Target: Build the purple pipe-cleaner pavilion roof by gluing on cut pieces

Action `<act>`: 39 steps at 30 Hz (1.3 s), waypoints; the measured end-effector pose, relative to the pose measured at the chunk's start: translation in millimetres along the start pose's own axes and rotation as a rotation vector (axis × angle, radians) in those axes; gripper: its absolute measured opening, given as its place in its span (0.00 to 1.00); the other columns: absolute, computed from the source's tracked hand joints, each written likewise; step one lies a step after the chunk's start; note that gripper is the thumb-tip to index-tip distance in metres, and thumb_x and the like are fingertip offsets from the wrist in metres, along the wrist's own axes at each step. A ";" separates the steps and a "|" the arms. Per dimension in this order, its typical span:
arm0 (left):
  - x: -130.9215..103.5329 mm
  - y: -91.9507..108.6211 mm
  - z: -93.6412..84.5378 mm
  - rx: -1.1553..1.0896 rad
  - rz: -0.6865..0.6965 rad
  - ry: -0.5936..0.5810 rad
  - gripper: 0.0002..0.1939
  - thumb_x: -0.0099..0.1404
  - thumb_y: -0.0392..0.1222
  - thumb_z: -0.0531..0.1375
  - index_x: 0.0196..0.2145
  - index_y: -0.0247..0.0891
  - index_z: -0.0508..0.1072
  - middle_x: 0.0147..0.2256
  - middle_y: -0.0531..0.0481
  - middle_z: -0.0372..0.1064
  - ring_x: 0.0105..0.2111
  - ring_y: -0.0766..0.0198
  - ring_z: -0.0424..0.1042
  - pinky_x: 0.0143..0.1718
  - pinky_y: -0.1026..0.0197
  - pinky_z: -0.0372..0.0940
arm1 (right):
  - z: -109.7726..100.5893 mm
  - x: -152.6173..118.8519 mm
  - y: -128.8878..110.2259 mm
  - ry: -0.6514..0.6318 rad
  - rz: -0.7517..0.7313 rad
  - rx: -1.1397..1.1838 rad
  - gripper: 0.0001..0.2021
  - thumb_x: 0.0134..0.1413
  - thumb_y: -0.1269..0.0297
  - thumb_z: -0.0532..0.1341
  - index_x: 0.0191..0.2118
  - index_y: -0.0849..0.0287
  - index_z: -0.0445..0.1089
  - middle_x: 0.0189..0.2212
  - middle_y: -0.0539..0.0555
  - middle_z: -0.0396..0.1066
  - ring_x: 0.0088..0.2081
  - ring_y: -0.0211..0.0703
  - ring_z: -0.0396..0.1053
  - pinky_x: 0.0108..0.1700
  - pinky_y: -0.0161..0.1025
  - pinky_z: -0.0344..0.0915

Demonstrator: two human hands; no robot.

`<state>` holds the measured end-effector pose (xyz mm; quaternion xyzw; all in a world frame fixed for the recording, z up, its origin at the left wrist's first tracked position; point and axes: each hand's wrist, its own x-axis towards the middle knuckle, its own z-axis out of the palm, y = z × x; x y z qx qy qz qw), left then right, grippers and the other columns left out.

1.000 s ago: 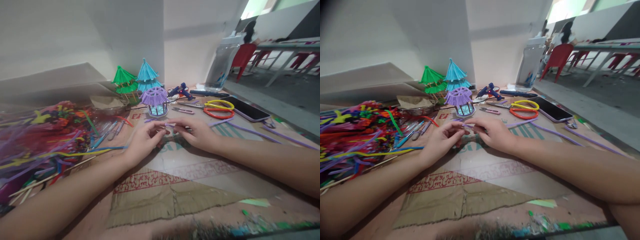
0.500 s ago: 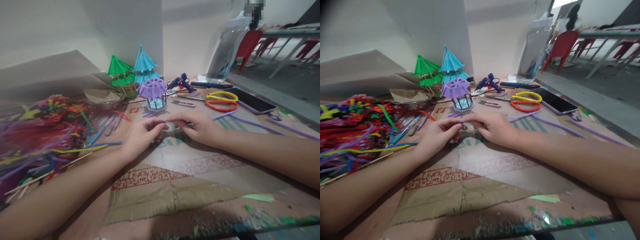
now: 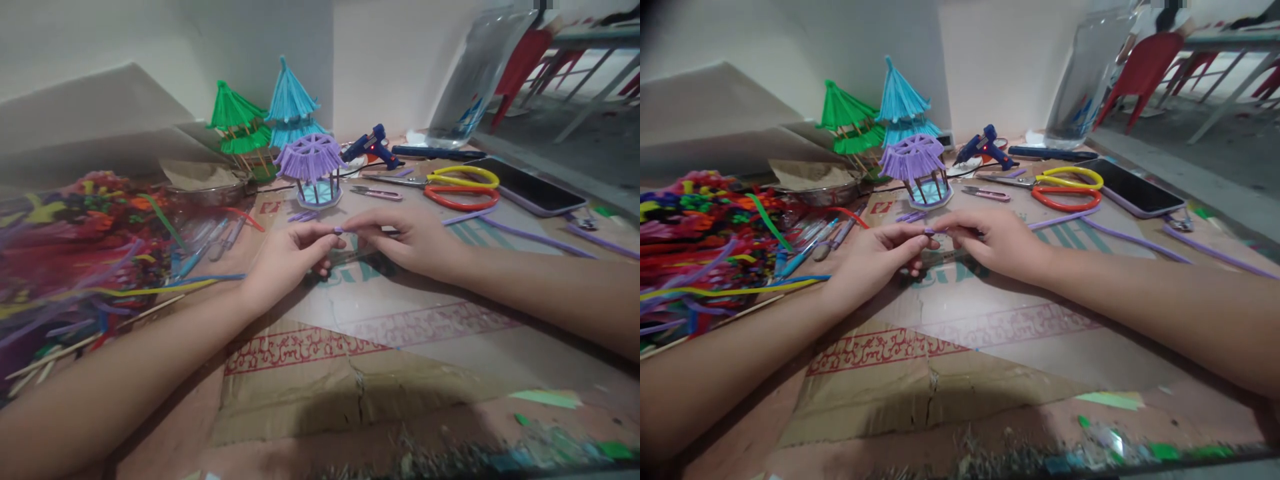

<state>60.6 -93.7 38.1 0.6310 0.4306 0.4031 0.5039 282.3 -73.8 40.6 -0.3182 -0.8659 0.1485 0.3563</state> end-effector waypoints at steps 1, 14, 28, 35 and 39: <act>0.2 -0.5 -0.2 -0.004 -0.003 -0.001 0.15 0.63 0.45 0.66 0.45 0.36 0.81 0.30 0.50 0.76 0.21 0.72 0.68 0.24 0.67 0.67 | -0.3 0.3 -0.7 -0.003 0.010 0.001 0.15 0.65 0.69 0.56 0.49 0.56 0.78 0.37 0.54 0.81 0.35 0.42 0.75 0.38 0.38 0.69; 0.7 2.0 0.7 -0.026 -0.002 -0.010 0.12 0.63 0.42 0.65 0.43 0.35 0.81 0.23 0.55 0.70 0.20 0.71 0.67 0.23 0.67 0.67 | -1.4 -0.6 -1.3 -0.030 -0.037 -0.018 0.21 0.62 0.74 0.54 0.55 0.52 0.77 0.36 0.51 0.81 0.34 0.40 0.75 0.39 0.38 0.69; 2.7 -2.6 0.4 -0.092 -0.018 -0.013 0.11 0.62 0.42 0.67 0.41 0.34 0.81 0.31 0.50 0.76 0.22 0.73 0.69 0.24 0.68 0.69 | -2.1 0.7 1.1 -0.055 -0.032 -0.036 0.24 0.58 0.77 0.53 0.53 0.51 0.79 0.34 0.49 0.82 0.33 0.38 0.76 0.38 0.35 0.69; 2.8 0.6 2.2 -0.106 -0.057 -0.002 0.10 0.61 0.40 0.67 0.40 0.33 0.80 0.29 0.51 0.75 0.22 0.72 0.69 0.23 0.68 0.68 | -1.8 0.9 1.2 -0.075 0.002 -0.012 0.25 0.57 0.76 0.53 0.54 0.51 0.78 0.34 0.49 0.81 0.32 0.38 0.75 0.37 0.36 0.69; 2.4 0.8 2.2 -0.103 -0.066 0.008 0.11 0.61 0.41 0.67 0.41 0.34 0.80 0.30 0.50 0.76 0.22 0.72 0.69 0.24 0.67 0.69 | -1.1 0.7 -1.8 -0.065 0.026 0.008 0.24 0.58 0.75 0.54 0.53 0.51 0.79 0.34 0.50 0.81 0.33 0.40 0.75 0.37 0.37 0.70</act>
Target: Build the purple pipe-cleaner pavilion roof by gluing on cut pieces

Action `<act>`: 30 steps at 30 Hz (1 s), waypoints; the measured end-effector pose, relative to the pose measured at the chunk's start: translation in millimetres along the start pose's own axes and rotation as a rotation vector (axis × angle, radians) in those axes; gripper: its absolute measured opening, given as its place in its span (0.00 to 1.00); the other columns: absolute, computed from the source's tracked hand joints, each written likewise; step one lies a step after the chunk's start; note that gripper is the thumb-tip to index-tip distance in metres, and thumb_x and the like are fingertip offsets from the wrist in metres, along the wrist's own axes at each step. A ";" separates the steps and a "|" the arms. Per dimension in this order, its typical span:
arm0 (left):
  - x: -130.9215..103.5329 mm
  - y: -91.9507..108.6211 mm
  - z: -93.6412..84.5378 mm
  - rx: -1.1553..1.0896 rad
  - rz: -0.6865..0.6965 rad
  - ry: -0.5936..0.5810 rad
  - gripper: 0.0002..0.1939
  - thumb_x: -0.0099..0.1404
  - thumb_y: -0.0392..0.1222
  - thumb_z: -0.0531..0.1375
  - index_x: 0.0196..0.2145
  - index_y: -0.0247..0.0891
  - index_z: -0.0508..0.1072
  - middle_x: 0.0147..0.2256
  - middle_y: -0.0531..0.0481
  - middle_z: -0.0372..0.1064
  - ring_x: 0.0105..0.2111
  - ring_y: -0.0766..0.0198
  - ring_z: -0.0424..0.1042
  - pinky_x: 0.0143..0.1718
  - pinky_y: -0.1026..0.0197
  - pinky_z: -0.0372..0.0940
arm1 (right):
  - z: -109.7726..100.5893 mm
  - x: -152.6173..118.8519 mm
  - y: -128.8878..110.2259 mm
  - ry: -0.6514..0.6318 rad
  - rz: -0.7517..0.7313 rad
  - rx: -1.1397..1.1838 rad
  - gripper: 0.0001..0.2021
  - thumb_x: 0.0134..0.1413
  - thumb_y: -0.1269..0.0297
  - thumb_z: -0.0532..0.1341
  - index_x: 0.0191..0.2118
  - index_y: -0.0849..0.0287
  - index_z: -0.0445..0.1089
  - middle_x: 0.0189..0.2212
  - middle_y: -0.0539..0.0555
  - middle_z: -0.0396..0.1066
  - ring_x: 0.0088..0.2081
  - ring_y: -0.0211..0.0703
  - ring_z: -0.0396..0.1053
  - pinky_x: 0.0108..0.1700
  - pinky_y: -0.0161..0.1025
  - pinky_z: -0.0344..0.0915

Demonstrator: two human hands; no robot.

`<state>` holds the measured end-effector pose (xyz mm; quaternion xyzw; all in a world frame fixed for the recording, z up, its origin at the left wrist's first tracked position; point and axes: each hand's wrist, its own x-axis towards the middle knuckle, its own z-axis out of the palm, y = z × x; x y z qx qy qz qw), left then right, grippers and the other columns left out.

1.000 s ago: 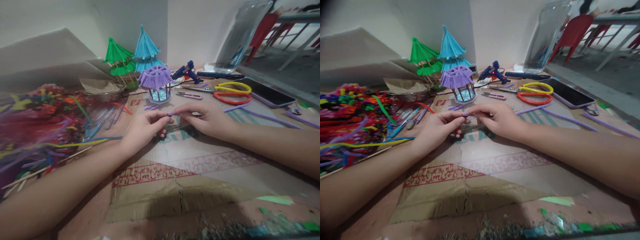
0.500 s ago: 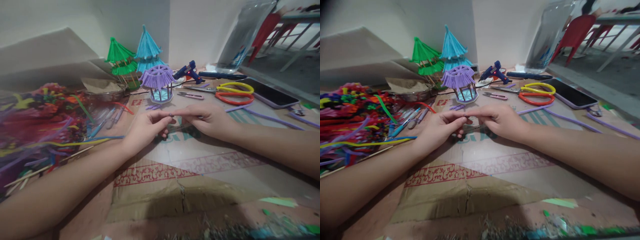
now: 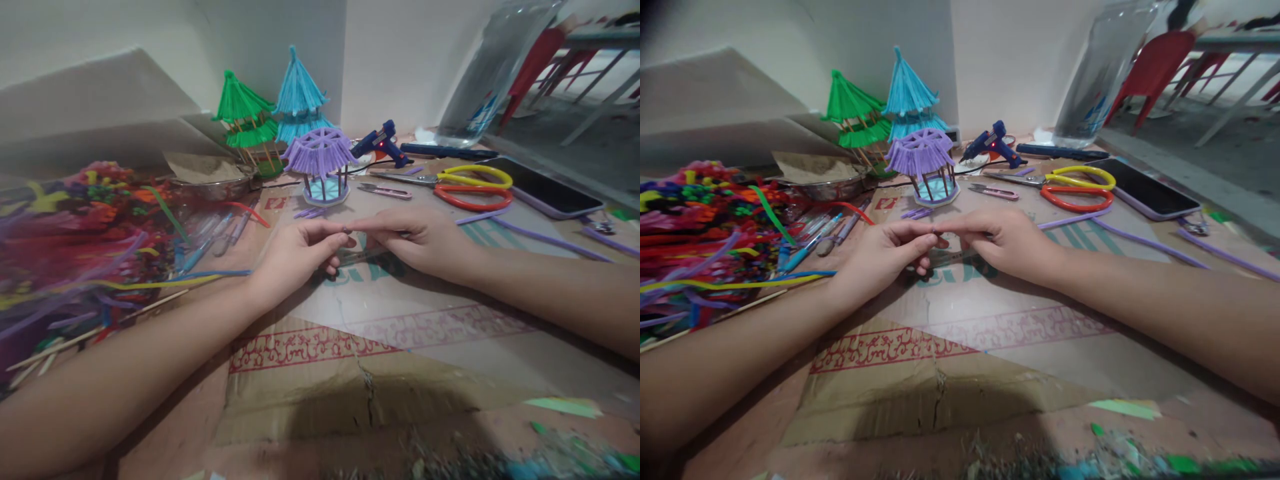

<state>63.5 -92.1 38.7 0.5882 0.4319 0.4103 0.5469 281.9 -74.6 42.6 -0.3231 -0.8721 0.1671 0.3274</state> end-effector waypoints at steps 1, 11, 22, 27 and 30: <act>-0.1 -0.1 -0.1 0.000 0.000 0.001 0.11 0.61 0.41 0.67 0.41 0.34 0.80 0.30 0.50 0.76 0.22 0.72 0.69 0.24 0.67 0.69 | 0.1 0.1 -0.8 0.004 0.009 0.005 0.23 0.58 0.74 0.54 0.53 0.51 0.79 0.34 0.50 0.81 0.33 0.40 0.75 0.37 0.38 0.70; 0.3 -1.3 -1.3 0.027 -0.003 0.000 0.12 0.60 0.43 0.68 0.40 0.34 0.80 0.25 0.53 0.73 0.20 0.71 0.68 0.24 0.66 0.68 | 0.4 5.5 4.7 -0.064 0.199 0.299 0.18 0.61 0.69 0.56 0.50 0.54 0.80 0.26 0.49 0.77 0.27 0.37 0.72 0.30 0.34 0.69; 0.0 -2.3 -3.6 0.088 0.051 -0.025 0.12 0.64 0.48 0.66 0.38 0.36 0.79 0.25 0.53 0.73 0.20 0.71 0.68 0.23 0.67 0.66 | 1.1 2.7 -1.9 -0.025 0.069 0.087 0.21 0.59 0.73 0.55 0.51 0.52 0.80 0.32 0.49 0.80 0.32 0.39 0.74 0.37 0.36 0.68; -2.6 3.5 -1.8 0.201 0.065 0.008 0.11 0.66 0.48 0.63 0.31 0.37 0.76 0.20 0.55 0.68 0.18 0.71 0.65 0.20 0.68 0.61 | 3.9 1.7 -3.8 -0.007 0.016 0.069 0.16 0.63 0.69 0.57 0.52 0.56 0.77 0.36 0.53 0.80 0.34 0.40 0.75 0.38 0.37 0.68; -3.4 4.1 -1.8 0.230 0.093 0.056 0.11 0.66 0.47 0.63 0.30 0.38 0.74 0.18 0.56 0.66 0.17 0.70 0.65 0.20 0.68 0.60 | 4.6 2.2 -5.4 0.004 0.077 0.102 0.11 0.62 0.67 0.58 0.46 0.58 0.76 0.35 0.53 0.79 0.33 0.40 0.75 0.37 0.37 0.68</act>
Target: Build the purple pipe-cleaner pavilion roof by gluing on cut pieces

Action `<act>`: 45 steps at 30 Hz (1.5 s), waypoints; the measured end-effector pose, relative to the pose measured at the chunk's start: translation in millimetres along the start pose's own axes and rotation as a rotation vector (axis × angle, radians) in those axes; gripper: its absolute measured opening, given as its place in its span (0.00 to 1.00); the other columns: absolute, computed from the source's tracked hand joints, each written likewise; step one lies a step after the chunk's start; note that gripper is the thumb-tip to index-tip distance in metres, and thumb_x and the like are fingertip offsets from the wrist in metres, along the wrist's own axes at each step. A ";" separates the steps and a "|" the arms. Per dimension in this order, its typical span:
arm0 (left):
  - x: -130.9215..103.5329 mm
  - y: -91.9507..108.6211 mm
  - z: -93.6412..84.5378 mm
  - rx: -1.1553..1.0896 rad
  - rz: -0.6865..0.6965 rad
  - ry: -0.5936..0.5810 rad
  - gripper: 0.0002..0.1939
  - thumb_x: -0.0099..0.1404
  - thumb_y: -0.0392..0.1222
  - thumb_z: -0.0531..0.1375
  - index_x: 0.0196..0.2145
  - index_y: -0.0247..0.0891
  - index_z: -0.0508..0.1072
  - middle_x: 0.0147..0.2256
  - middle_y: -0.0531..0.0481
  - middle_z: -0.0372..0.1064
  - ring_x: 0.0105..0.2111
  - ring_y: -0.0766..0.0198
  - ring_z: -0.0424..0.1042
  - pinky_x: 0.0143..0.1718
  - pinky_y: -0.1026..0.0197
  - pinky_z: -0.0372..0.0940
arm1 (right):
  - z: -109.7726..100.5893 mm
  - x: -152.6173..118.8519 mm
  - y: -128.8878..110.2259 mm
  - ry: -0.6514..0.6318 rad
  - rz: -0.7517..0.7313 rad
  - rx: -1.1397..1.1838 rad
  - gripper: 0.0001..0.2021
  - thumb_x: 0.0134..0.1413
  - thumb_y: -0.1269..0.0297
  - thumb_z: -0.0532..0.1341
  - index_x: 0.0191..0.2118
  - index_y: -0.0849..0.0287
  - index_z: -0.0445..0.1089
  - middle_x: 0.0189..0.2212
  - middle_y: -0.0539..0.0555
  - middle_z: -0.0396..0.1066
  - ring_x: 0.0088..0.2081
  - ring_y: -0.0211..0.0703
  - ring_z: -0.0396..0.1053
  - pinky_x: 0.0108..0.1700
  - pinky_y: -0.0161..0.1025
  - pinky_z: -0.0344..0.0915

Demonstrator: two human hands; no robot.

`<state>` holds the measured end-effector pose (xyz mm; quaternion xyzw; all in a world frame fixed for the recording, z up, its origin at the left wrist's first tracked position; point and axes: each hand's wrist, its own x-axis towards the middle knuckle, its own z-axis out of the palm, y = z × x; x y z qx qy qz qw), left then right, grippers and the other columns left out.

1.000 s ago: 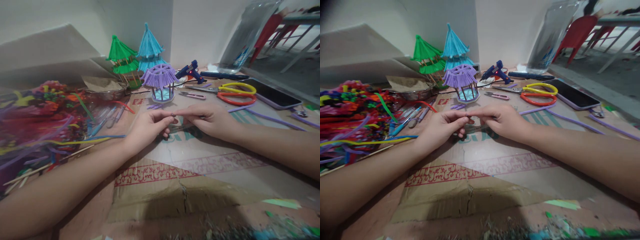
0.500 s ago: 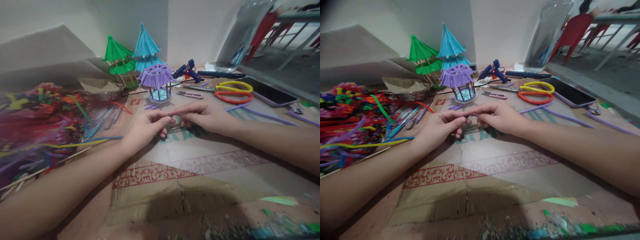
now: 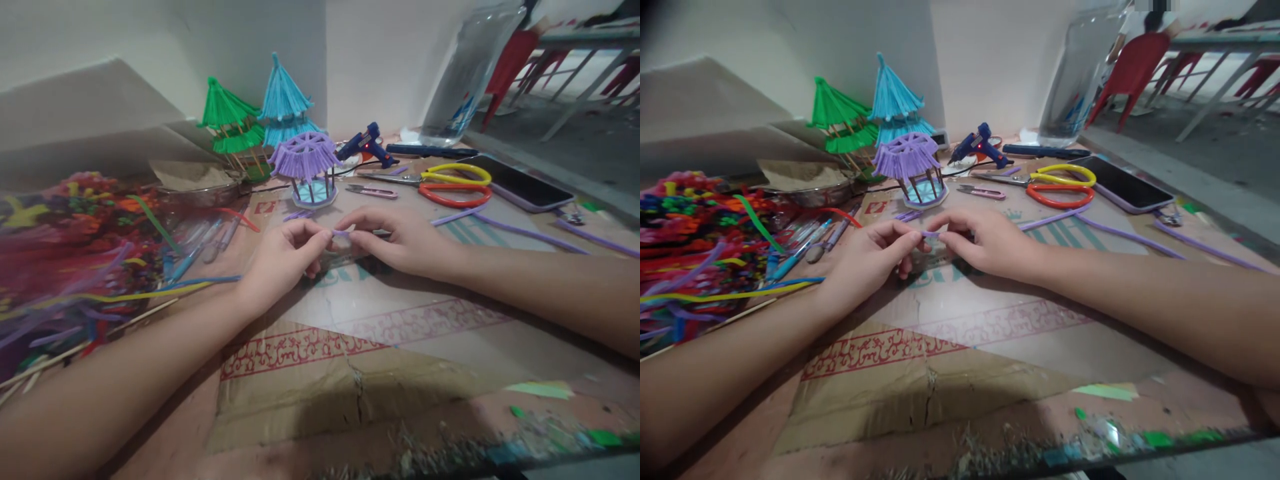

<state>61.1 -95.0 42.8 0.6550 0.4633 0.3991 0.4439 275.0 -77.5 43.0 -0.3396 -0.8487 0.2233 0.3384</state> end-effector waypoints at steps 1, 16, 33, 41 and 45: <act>0.0 -0.5 -0.2 0.002 0.009 0.016 0.11 0.66 0.48 0.63 0.30 0.38 0.74 0.18 0.56 0.66 0.18 0.70 0.65 0.21 0.67 0.60 | 0.1 0.3 -0.5 0.002 0.034 0.028 0.09 0.61 0.67 0.59 0.43 0.59 0.75 0.33 0.53 0.79 0.32 0.40 0.74 0.36 0.37 0.68; -1.1 -1.9 0.4 0.054 0.053 0.024 0.12 0.67 0.48 0.62 0.31 0.38 0.74 0.19 0.56 0.66 0.18 0.70 0.65 0.22 0.67 0.60 | -0.2 5.5 -4.0 -0.050 0.207 0.158 0.04 0.54 0.73 0.59 0.31 0.57 0.67 0.27 0.49 0.72 0.29 0.37 0.69 0.33 0.34 0.65; 18.0 3.6 -31.4 0.204 0.105 0.098 0.15 0.68 0.53 0.61 0.35 0.38 0.79 0.29 0.50 0.77 0.21 0.69 0.66 0.24 0.66 0.61 | -12.9 11.3 6.0 -0.153 0.291 0.081 0.05 0.58 0.66 0.60 0.33 0.58 0.73 0.26 0.50 0.75 0.28 0.39 0.71 0.31 0.36 0.66; 39.0 -12.7 -64.3 0.920 0.270 0.034 0.12 0.68 0.49 0.61 0.41 0.41 0.82 0.41 0.45 0.80 0.38 0.54 0.76 0.40 0.57 0.67 | -11.0 8.5 19.9 -0.129 0.086 -0.176 0.08 0.63 0.67 0.60 0.40 0.59 0.79 0.38 0.56 0.79 0.41 0.46 0.75 0.46 0.42 0.67; 44.2 -23.4 -49.8 1.126 0.379 -0.012 0.14 0.71 0.46 0.60 0.46 0.38 0.81 0.44 0.42 0.79 0.46 0.50 0.76 0.48 0.52 0.67 | -8.9 7.3 22.4 -0.122 -0.113 -0.331 0.12 0.65 0.72 0.58 0.44 0.61 0.79 0.38 0.59 0.76 0.40 0.46 0.72 0.43 0.41 0.65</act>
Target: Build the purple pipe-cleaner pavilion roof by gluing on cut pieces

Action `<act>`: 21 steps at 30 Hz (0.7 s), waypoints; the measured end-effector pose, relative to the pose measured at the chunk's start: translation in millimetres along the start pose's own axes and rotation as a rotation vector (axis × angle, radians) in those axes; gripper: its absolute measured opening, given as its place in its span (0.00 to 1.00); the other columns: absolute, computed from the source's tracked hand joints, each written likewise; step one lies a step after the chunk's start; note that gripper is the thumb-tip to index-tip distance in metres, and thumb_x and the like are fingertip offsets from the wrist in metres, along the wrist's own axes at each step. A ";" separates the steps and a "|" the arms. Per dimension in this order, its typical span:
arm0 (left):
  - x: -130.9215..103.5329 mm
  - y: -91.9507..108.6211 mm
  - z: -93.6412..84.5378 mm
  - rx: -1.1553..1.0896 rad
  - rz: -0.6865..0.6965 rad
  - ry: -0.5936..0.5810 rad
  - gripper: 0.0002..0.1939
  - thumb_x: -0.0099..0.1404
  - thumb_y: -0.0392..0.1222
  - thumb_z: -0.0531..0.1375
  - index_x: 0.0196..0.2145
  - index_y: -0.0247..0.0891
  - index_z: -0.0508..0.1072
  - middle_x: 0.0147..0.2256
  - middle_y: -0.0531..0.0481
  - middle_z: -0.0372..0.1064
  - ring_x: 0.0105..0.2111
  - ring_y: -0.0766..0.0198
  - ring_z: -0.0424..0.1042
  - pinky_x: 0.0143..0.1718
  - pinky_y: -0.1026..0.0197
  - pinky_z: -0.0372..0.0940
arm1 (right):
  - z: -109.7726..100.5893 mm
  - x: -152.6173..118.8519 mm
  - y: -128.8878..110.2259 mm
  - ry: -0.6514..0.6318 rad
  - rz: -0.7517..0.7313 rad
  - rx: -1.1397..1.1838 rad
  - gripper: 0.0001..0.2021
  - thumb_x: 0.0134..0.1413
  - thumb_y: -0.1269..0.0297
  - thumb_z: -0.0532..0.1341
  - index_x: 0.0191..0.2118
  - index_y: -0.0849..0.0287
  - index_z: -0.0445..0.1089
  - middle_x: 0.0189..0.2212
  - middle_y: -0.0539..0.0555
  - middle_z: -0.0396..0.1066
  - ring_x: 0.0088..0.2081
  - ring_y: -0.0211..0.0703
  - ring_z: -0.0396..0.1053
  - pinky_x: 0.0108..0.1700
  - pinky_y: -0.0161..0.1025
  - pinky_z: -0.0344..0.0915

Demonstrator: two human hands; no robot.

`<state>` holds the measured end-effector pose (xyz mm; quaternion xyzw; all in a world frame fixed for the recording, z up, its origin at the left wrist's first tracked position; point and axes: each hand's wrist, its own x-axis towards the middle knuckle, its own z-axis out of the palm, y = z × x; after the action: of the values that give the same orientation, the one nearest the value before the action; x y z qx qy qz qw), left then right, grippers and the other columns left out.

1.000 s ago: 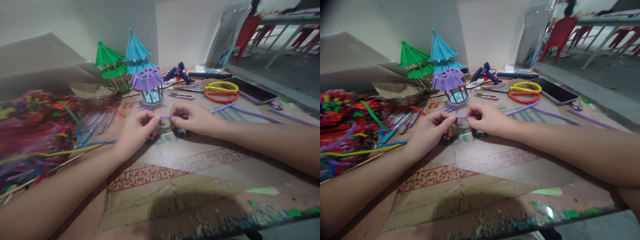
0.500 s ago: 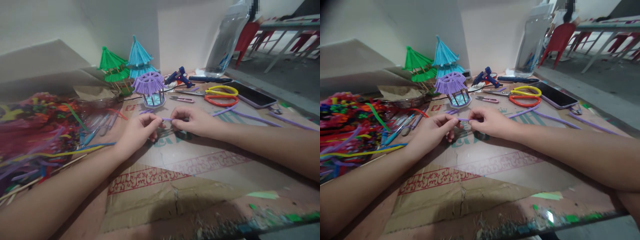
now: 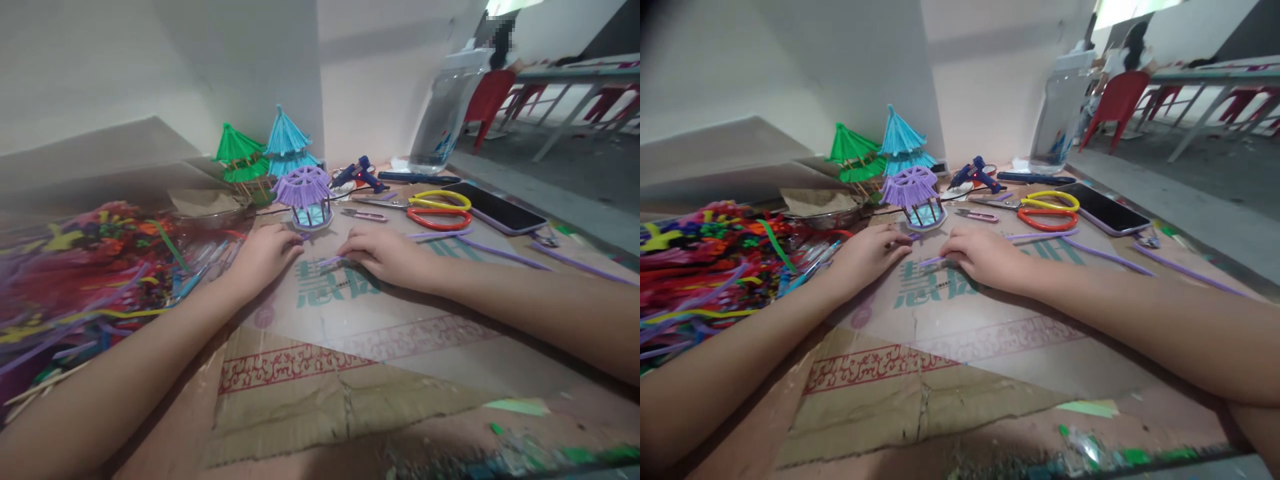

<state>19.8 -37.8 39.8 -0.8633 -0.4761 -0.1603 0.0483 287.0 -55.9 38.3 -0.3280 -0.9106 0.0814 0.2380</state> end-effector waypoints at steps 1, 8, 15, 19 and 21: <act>2.4 1.1 1.9 0.020 0.006 -0.003 0.13 0.71 0.46 0.59 0.45 0.38 0.81 0.43 0.42 0.78 0.46 0.49 0.76 0.48 0.52 0.67 | -0.6 0.1 0.5 0.001 -0.047 -0.046 0.12 0.65 0.73 0.57 0.44 0.61 0.80 0.37 0.59 0.75 0.39 0.46 0.71 0.42 0.41 0.63; 20.1 5.9 0.8 0.035 -0.085 -0.094 0.11 0.71 0.44 0.59 0.40 0.40 0.81 0.41 0.45 0.80 0.41 0.51 0.77 0.41 0.55 0.66 | -9.9 2.5 -1.9 0.061 -0.343 -0.332 0.15 0.67 0.74 0.53 0.42 0.60 0.78 0.36 0.59 0.72 0.37 0.46 0.63 0.40 0.42 0.56; 15.1 9.2 2.9 0.109 -0.012 0.029 0.11 0.71 0.42 0.58 0.45 0.38 0.78 0.44 0.42 0.76 0.45 0.52 0.74 0.49 0.55 0.66 | -19.7 14.6 -24.3 0.030 -0.492 -0.514 0.12 0.67 0.74 0.53 0.41 0.62 0.74 0.39 0.60 0.72 0.39 0.48 0.62 0.41 0.43 0.56; 14.8 0.3 13.5 0.103 0.009 0.026 0.12 0.73 0.41 0.55 0.40 0.39 0.79 0.42 0.42 0.75 0.45 0.54 0.74 0.51 0.54 0.65 | -23.5 10.3 -39.2 0.145 -0.658 -0.624 0.13 0.69 0.72 0.52 0.42 0.61 0.74 0.38 0.59 0.74 0.38 0.47 0.64 0.42 0.44 0.57; 15.9 -3.5 17.7 0.113 0.023 0.037 0.12 0.73 0.41 0.55 0.39 0.39 0.79 0.41 0.42 0.75 0.45 0.54 0.74 0.51 0.54 0.66 | -20.5 6.3 -39.1 0.138 -0.620 -0.613 0.13 0.69 0.72 0.52 0.40 0.62 0.74 0.30 0.56 0.73 0.32 0.45 0.63 0.37 0.43 0.56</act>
<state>28.8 -18.9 27.9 -0.8615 -0.4735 -0.1484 0.1078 271.0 -82.2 70.6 -0.0994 -0.9301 -0.2896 0.2030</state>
